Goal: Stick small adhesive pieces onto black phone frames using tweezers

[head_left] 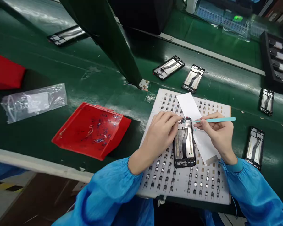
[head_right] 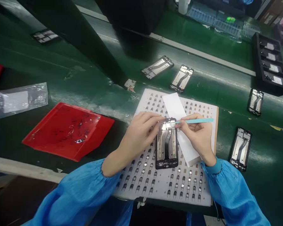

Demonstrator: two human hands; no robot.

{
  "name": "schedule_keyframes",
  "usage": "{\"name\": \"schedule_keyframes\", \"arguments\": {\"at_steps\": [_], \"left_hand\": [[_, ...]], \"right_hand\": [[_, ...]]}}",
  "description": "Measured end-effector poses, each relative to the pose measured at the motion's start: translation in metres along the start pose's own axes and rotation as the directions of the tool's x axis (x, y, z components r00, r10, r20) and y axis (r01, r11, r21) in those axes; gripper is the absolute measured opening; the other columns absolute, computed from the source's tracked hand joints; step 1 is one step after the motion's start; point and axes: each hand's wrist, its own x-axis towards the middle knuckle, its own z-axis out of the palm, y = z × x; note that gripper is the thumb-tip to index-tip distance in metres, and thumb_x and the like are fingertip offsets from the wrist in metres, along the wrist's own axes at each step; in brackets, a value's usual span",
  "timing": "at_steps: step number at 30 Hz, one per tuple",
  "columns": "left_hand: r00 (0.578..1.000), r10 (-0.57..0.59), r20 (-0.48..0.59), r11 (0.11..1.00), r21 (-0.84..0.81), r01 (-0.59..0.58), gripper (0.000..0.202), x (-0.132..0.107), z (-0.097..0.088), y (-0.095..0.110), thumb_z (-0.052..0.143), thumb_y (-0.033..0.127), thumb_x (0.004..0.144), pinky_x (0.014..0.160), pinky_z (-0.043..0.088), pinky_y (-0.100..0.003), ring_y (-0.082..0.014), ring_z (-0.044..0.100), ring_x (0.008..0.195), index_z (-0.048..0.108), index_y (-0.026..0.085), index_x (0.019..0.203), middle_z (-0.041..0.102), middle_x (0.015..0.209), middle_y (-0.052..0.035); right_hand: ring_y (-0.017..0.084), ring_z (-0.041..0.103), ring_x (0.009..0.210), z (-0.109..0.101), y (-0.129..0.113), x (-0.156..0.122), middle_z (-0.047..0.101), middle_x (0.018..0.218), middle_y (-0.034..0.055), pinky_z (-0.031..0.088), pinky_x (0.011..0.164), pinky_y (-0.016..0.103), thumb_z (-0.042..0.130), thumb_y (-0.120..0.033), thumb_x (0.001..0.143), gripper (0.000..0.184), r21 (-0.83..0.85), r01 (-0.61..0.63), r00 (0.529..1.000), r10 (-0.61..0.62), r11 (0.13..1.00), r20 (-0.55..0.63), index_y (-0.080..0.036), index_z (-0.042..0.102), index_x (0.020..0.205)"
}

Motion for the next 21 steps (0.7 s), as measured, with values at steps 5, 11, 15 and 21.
{"name": "schedule_keyframes", "arguments": {"at_steps": [5,11,15,21], "left_hand": [[0.999,0.027,0.03,1.0,0.007,-0.027,0.024,0.007,0.009,-0.018,0.052,0.012,0.108,0.085,0.051,-0.038,-0.0229,0.062,0.103,0.069,0.019,0.123,0.073,0.114,-0.0059],[0.997,0.044,0.059,0.998,0.043,-0.047,0.026,0.005,0.007,-0.015,0.052,0.013,0.109,0.084,0.048,-0.037,-0.0234,0.061,0.105,0.068,0.018,0.128,0.072,0.115,-0.0062],[0.996,0.069,0.063,0.993,0.088,-0.074,0.025,0.006,0.007,-0.015,0.052,0.012,0.109,0.083,0.048,-0.037,-0.0238,0.061,0.104,0.068,0.018,0.128,0.072,0.115,-0.0063],[0.995,0.07,0.078,0.992,0.096,-0.077,0.027,0.006,0.006,-0.014,0.05,0.012,0.109,0.084,0.051,-0.039,-0.0242,0.062,0.105,0.069,0.018,0.128,0.073,0.116,-0.0073]], "right_hand": [[0.026,0.086,0.076,0.01,0.027,0.016,0.083,0.079,0.0042,0.076,0.076,0.038,0.092,-0.05,0.085,0.034,0.029,-0.077,0.997,0.076,0.997,0.03,-0.022,0.073,0.089],[0.027,0.087,0.081,0.011,0.028,0.013,0.083,0.082,0.005,0.076,0.079,0.038,0.09,-0.048,0.086,0.032,0.003,-0.1,0.995,0.1,0.995,0.013,-0.021,0.074,0.09],[0.026,0.087,0.082,0.012,0.028,0.012,0.083,0.083,0.0044,0.075,0.08,0.036,0.09,-0.045,0.088,0.028,0.008,-0.092,0.996,0.091,0.996,0.02,-0.021,0.075,0.09],[0.026,0.087,0.081,0.01,0.029,0.012,0.083,0.083,0.0043,0.076,0.078,0.038,0.088,-0.044,0.089,0.026,-0.007,-0.09,0.995,0.09,0.996,0.039,-0.022,0.075,0.091]]}}
